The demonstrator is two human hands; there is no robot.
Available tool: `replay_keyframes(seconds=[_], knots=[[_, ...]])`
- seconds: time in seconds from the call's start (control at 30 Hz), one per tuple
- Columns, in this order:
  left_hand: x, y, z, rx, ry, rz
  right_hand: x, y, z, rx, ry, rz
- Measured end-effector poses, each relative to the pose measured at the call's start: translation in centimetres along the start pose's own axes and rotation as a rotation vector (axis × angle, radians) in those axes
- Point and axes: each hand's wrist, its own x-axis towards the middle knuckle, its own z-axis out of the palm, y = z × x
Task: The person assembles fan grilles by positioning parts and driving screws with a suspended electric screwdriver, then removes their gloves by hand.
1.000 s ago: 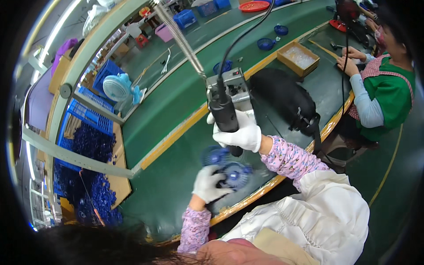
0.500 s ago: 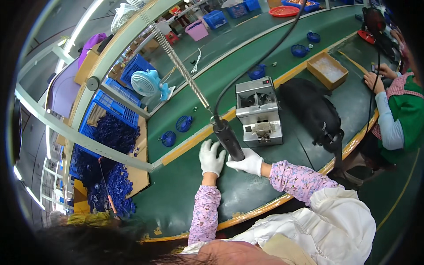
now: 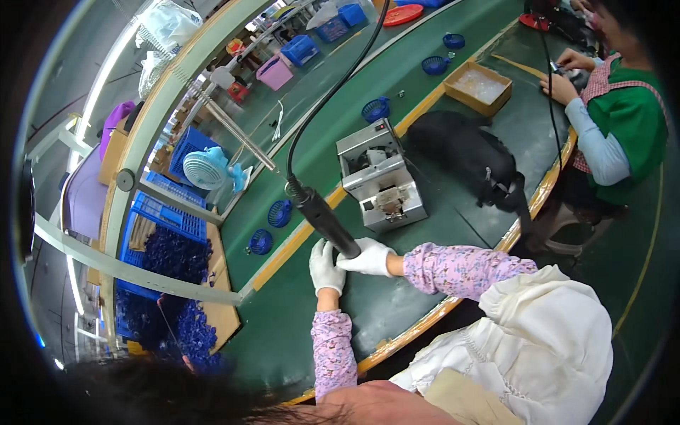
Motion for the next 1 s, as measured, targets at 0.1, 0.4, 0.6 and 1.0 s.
replay_keyframes(seconds=[0.1, 0.4, 0.6, 1.0], knots=[[0.3, 0.8, 0.5, 0.003, 0.029, 0.013, -0.2, 0.0, -0.4, -0.032, 0.021, 0.032], [-2.4, 3.8, 0.0, -0.189, 0.005, -0.062, 0.4, 1.3, 0.1, 0.21, 0.054, 0.034], [-2.6, 3.9, 0.1, -0.287, -0.002, -0.037, 0.7, 1.9, -0.3, 0.382, 0.075, 0.037], [-3.1, 4.9, -1.8, -0.918, 0.028, -0.187, -0.3, 3.8, 0.7, 1.142, -0.402, 0.077]])
